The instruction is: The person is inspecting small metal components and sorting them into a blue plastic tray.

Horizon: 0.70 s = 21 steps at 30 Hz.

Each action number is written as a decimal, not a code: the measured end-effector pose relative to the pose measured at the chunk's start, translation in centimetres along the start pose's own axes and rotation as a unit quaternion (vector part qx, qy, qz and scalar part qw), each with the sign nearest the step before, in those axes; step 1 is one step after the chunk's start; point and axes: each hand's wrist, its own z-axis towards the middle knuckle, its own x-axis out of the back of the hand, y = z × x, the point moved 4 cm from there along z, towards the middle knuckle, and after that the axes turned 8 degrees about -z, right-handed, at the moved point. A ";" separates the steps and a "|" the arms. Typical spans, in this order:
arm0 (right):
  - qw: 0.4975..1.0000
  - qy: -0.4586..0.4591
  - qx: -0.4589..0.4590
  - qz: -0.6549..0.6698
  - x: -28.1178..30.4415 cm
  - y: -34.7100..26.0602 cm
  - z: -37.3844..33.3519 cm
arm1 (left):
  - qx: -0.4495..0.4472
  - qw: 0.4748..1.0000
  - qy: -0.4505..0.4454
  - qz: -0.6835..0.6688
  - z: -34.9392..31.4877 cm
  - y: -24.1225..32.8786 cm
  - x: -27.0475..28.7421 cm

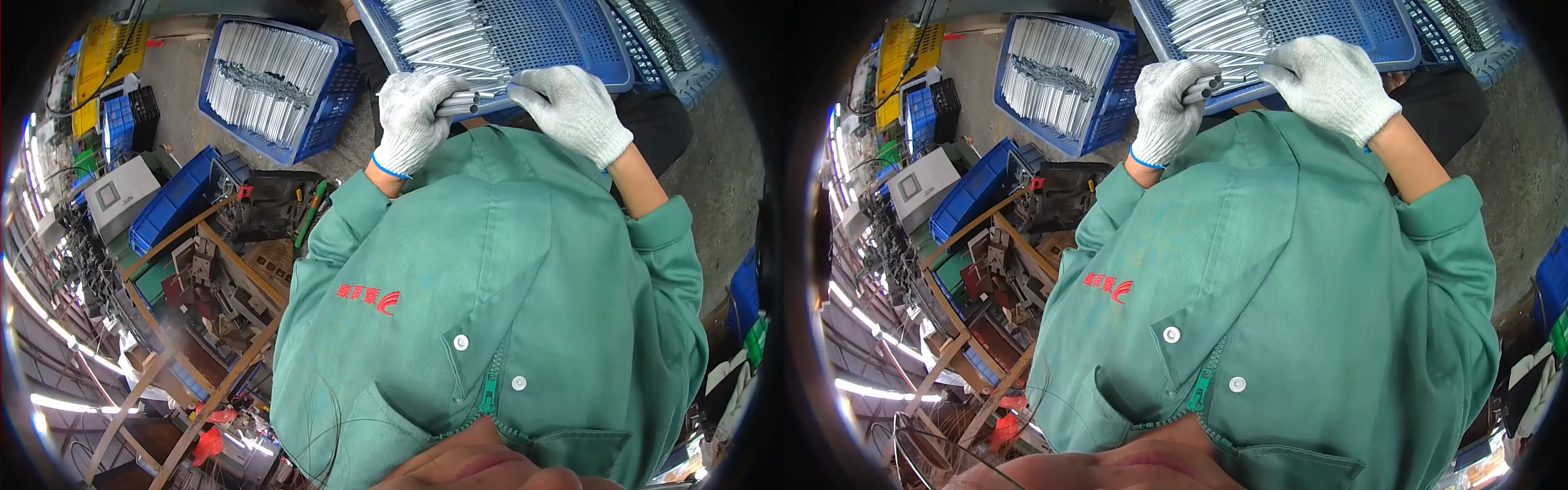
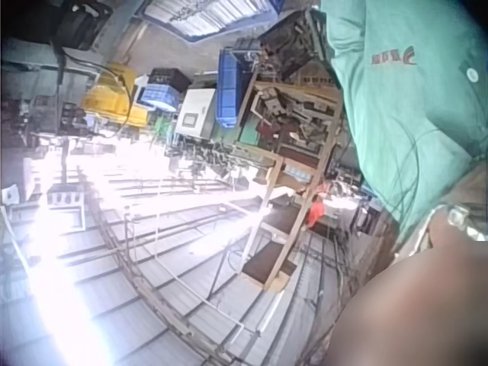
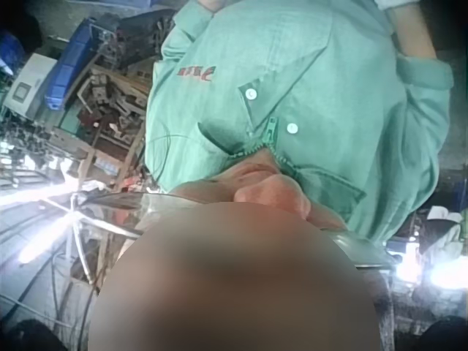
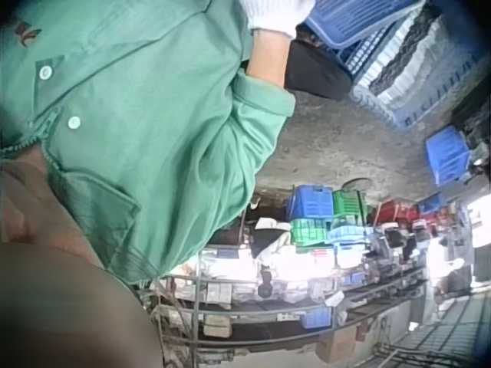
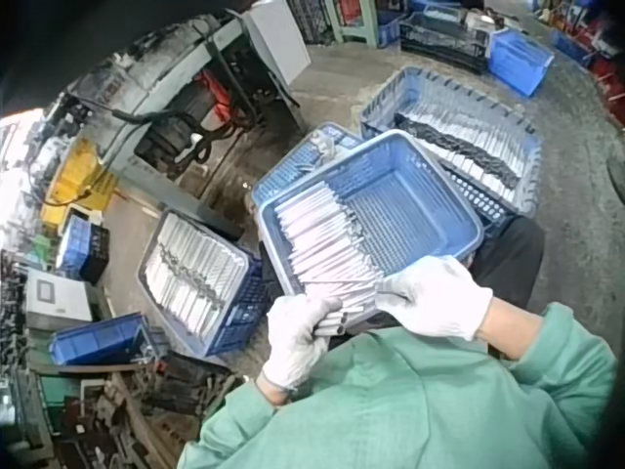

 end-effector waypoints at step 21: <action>0.997 0.001 -0.081 -0.006 -2.7 3.7 -0.6 | 0.050 0.968 -0.069 0.236 -0.1 -8.8 -6.5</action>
